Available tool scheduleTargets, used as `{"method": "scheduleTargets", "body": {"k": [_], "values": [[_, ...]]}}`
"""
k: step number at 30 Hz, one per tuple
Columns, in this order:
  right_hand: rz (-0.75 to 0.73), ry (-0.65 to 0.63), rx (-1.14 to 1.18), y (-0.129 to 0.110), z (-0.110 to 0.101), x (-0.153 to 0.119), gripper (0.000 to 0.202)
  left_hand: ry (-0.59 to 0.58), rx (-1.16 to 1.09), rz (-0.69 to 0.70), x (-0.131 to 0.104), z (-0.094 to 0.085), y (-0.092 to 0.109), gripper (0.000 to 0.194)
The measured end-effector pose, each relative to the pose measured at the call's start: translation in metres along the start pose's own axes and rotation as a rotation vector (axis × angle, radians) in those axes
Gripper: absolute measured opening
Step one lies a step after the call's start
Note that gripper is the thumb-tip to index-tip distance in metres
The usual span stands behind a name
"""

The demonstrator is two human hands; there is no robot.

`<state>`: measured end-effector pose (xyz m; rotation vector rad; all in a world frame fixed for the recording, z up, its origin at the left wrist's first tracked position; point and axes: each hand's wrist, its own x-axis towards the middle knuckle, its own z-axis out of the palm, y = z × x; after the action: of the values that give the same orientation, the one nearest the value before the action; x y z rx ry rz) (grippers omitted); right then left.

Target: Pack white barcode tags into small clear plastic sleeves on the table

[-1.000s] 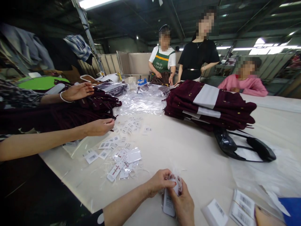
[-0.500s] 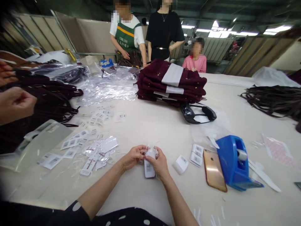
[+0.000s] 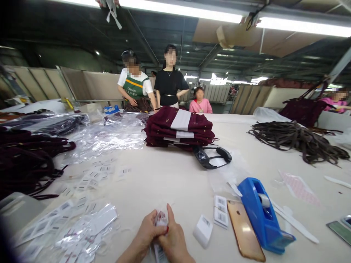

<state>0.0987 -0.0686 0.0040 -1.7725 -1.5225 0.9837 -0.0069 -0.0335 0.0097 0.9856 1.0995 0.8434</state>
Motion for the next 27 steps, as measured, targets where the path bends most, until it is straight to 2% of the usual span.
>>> {"method": "scheduleTargets", "body": {"k": [7,12,14,16,19,21,24,25,27], "values": [[-0.001,0.024,0.092,0.005,0.001,0.004,0.079,0.143,-0.151,-0.058,0.007,0.011,-0.007,0.025],[0.021,-0.004,0.448,0.023,0.0,0.006,0.09,0.128,-0.369,-0.135,0.018,0.016,-0.018,0.029],[0.057,-0.017,0.591,0.032,-0.001,0.004,0.081,0.118,-0.451,-0.145,0.022,0.017,-0.019,0.033],[0.06,-0.043,0.662,0.038,-0.003,0.002,0.063,0.142,-0.472,-0.121,0.022,0.021,-0.018,0.035],[0.01,-0.063,0.618,0.035,-0.007,-0.006,0.046,0.163,-0.423,-0.068,0.013,0.031,-0.01,0.033],[-0.001,-0.018,0.523,0.03,-0.011,-0.013,0.042,0.11,-0.377,-0.038,0.007,0.035,-0.001,0.033],[0.033,0.074,0.376,0.028,-0.02,-0.021,0.044,0.067,-0.193,0.067,0.006,0.021,0.019,0.035],[0.051,0.107,0.33,0.03,-0.023,-0.023,0.045,0.109,-0.073,0.127,0.009,0.009,0.027,0.035],[0.089,0.168,0.245,0.036,-0.027,-0.027,0.044,0.288,0.273,0.257,0.017,-0.026,0.046,0.034]]}}
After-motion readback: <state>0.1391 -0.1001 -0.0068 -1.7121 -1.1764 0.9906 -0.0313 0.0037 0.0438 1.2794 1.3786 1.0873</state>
